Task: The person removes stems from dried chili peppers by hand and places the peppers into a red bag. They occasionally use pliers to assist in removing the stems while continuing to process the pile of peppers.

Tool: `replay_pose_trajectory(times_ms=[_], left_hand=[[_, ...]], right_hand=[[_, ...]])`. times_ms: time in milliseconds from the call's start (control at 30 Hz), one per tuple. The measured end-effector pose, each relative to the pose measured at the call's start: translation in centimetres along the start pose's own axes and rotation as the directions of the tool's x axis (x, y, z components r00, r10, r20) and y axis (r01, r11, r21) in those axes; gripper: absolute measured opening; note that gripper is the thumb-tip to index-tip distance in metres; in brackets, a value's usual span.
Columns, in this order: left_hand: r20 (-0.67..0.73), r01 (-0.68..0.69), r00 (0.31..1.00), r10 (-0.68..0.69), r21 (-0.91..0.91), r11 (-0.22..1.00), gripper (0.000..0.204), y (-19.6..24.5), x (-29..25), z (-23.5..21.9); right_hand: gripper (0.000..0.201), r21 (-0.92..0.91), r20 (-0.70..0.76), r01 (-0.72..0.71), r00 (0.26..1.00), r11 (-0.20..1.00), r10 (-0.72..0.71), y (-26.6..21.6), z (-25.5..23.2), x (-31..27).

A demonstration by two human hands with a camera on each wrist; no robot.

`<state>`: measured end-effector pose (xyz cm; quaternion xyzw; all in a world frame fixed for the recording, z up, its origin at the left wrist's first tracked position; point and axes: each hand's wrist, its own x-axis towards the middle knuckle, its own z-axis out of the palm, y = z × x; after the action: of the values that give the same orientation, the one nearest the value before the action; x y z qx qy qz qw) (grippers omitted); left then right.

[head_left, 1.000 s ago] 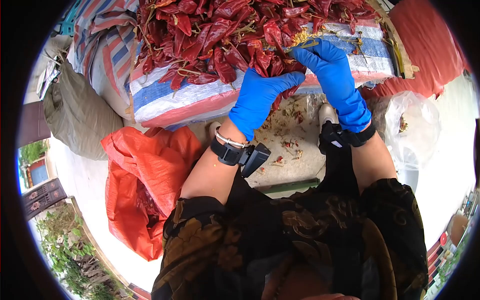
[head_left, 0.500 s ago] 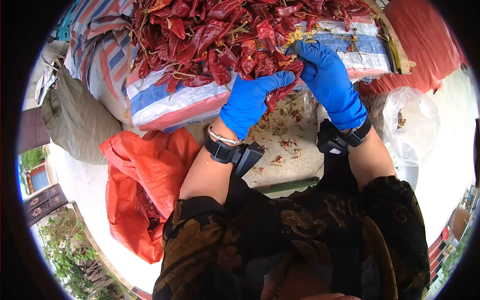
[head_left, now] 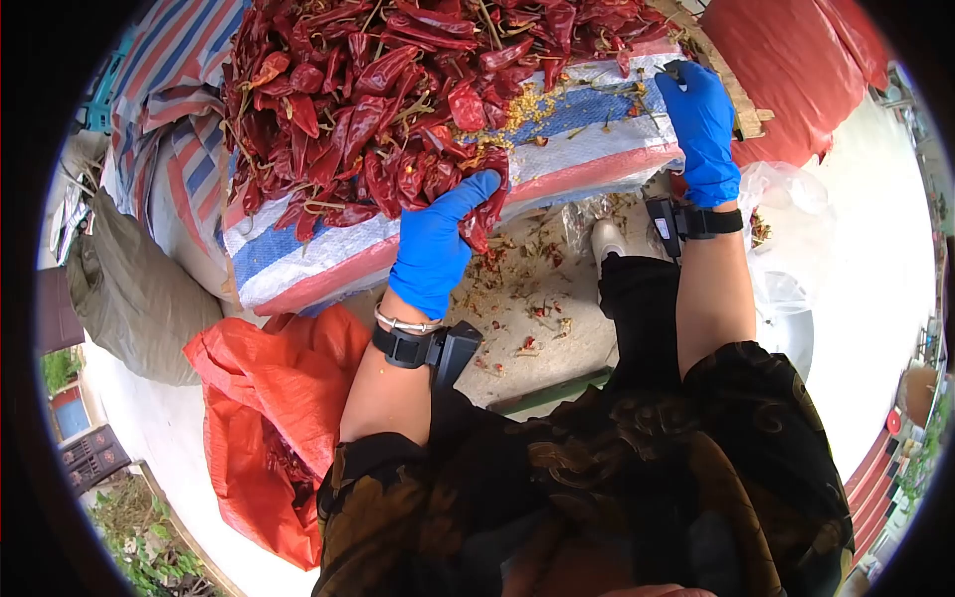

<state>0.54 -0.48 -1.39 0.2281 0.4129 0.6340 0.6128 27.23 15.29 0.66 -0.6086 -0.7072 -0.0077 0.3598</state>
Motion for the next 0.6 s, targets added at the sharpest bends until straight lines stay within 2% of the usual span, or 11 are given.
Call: replay_pose_trajectory(times_ms=[100,133,167,233,267,367,400,500,533,567,600], left_hand=[[0.009,-0.03,1.0,0.03,0.0,1.0,0.027,0.1,0.0,-0.2],[-0.005,-0.008,1.0,0.008,-0.004,1.0,0.028,0.1,0.0,-0.3],[0.0,-0.009,1.0,0.009,-0.007,1.0,0.028,0.1,-0.1,-0.2],[0.0,-0.033,0.999,0.033,-0.027,0.999,0.028,0.1,-0.2,-0.1],[0.0,-0.036,0.999,0.036,-0.028,0.999,0.028,0.1,-0.1,-0.1],[0.005,-0.048,0.999,0.049,-0.053,0.997,0.027,-0.2,0.0,-0.3],[0.0,-0.037,0.999,0.037,-0.036,0.999,0.027,-0.2,0.0,-0.3],[-0.011,-0.031,0.999,0.03,-0.024,0.999,0.027,0.0,-0.1,-0.2],[-0.017,-0.037,0.999,0.036,-0.034,0.999,0.027,0.0,-0.1,-0.1],[-0.02,-0.038,0.999,0.037,-0.035,0.999,0.027,0.1,-0.2,-0.1],[-0.018,-0.046,0.999,0.046,-0.024,0.999,0.027,0.3,-0.2,-0.1]], right_hand=[[0.029,-0.12,-0.061,0.064,0.996,0.991,-0.072,2.0,0.9,-0.3],[0.029,-0.149,0.022,0.035,0.999,0.988,-0.032,2.0,0.5,-0.3],[0.029,-0.153,0.018,0.036,0.999,0.988,-0.033,1.8,0.5,-0.2],[0.027,-0.079,-0.109,0.134,0.984,0.988,-0.142,1.1,0.8,0.0],[0.027,-0.079,-0.109,0.136,0.983,0.988,-0.145,0.7,1.1,0.1],[0.019,0.021,-0.119,0.406,0.908,0.914,-0.401,-0.7,2.2,0.2],[0.019,0.031,-0.002,0.418,0.908,0.908,-0.418,-1.6,2.1,-0.3],[0.021,-0.058,0.031,0.371,0.929,0.927,-0.37,-0.5,4.7,-0.9],[0.024,-0.092,0.011,0.316,0.949,0.944,-0.316,-0.5,4.9,-0.8],[0.024,-0.091,0.013,0.318,0.948,0.944,-0.318,-0.3,4.8,-0.7],[0.024,-0.026,0.015,0.251,0.968,0.968,-0.251,-0.8,3.9,-0.4]])
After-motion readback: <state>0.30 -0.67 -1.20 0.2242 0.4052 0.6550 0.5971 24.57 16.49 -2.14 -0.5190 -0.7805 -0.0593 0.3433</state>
